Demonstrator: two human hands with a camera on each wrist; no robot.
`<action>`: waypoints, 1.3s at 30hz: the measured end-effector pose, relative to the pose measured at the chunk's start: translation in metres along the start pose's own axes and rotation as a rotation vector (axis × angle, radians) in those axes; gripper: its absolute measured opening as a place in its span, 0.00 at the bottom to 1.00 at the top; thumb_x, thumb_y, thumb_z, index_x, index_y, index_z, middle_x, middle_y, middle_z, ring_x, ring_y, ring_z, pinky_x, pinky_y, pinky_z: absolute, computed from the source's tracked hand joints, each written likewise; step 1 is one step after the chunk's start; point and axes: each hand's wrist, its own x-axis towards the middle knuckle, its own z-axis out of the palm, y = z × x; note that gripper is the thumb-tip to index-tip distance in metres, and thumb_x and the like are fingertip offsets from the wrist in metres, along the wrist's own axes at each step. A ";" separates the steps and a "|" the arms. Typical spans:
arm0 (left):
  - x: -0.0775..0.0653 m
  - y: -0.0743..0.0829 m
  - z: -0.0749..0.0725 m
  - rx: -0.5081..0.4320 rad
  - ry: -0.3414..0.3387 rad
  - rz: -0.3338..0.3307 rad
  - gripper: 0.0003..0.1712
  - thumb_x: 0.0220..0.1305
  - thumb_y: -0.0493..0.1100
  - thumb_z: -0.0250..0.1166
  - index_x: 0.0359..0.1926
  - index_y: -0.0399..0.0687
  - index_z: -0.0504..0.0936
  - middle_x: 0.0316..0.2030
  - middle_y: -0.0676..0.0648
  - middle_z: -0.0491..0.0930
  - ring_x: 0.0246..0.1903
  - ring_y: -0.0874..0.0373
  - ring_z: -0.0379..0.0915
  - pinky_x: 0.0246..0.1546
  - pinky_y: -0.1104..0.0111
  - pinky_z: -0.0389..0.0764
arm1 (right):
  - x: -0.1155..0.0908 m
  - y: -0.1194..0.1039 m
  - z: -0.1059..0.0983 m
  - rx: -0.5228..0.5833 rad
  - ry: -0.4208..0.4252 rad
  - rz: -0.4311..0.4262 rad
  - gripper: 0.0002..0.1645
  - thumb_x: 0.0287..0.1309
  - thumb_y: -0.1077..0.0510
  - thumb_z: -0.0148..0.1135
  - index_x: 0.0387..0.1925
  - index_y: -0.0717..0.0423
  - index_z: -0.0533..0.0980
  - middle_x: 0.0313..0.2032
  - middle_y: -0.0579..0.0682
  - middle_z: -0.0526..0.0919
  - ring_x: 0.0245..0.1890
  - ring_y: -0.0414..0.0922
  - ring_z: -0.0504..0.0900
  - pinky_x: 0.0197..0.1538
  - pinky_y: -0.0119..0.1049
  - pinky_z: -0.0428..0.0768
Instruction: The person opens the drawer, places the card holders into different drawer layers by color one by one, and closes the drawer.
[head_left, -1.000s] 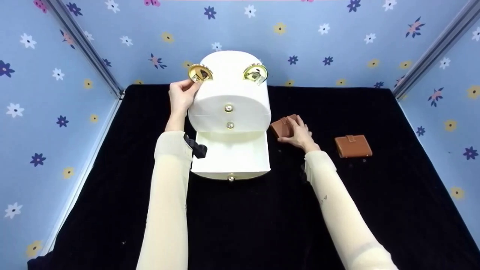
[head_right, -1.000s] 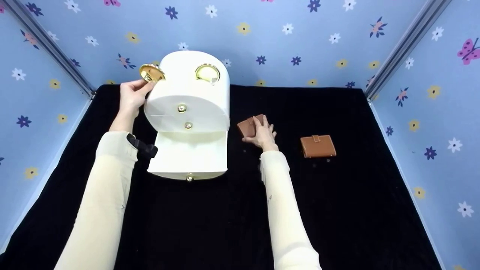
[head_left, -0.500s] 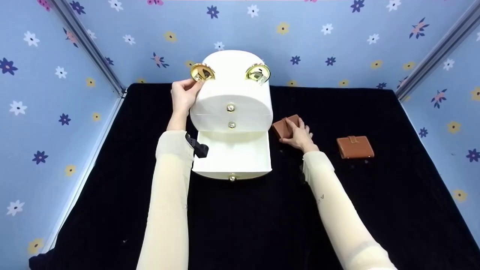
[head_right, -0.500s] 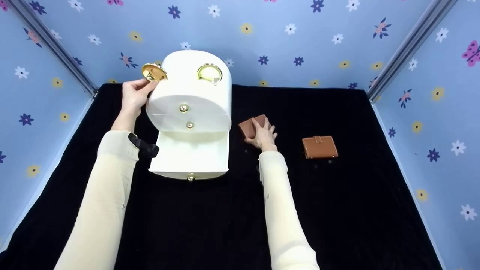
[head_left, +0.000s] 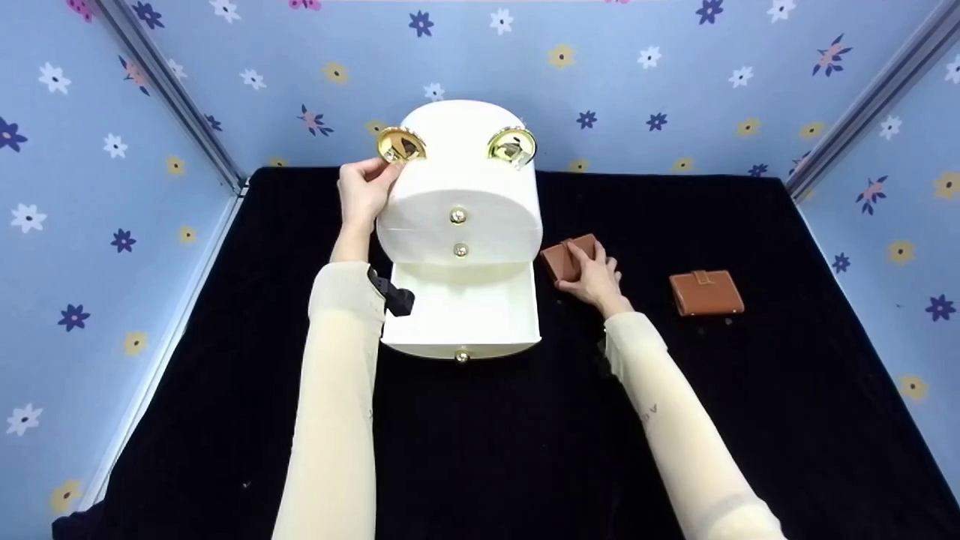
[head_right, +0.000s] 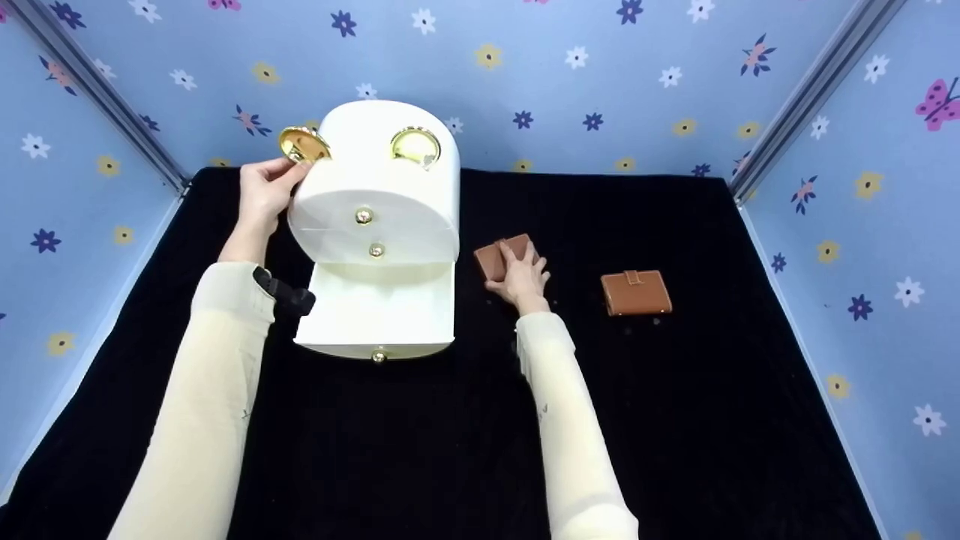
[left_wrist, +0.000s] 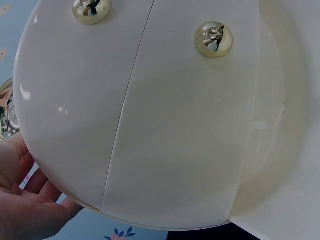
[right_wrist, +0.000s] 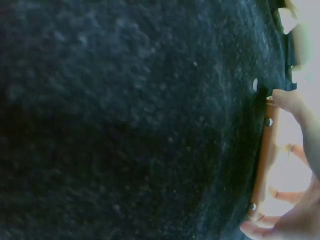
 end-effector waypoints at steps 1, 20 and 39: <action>0.000 0.000 0.000 0.002 0.001 -0.001 0.17 0.54 0.46 0.64 0.44 0.45 0.81 0.41 0.45 0.80 0.38 0.60 0.75 0.38 0.74 0.74 | -0.001 -0.001 0.001 -0.001 0.006 0.003 0.47 0.43 0.44 0.66 0.65 0.42 0.56 0.64 0.65 0.44 0.55 0.67 0.54 0.51 0.62 0.58; 0.000 0.000 -0.002 -0.043 0.006 0.017 0.17 0.53 0.45 0.65 0.44 0.43 0.81 0.40 0.44 0.80 0.37 0.59 0.75 0.38 0.73 0.74 | -0.028 -0.007 0.008 0.100 0.131 0.012 0.44 0.38 0.48 0.69 0.61 0.52 0.64 0.61 0.68 0.52 0.50 0.67 0.58 0.50 0.52 0.67; -0.001 -0.001 0.001 -0.031 -0.009 0.014 0.18 0.54 0.46 0.64 0.45 0.43 0.81 0.42 0.43 0.79 0.40 0.58 0.75 0.39 0.72 0.74 | -0.051 -0.003 0.007 0.122 0.389 -0.059 0.35 0.39 0.49 0.67 0.47 0.69 0.74 0.47 0.70 0.73 0.52 0.63 0.66 0.58 0.52 0.56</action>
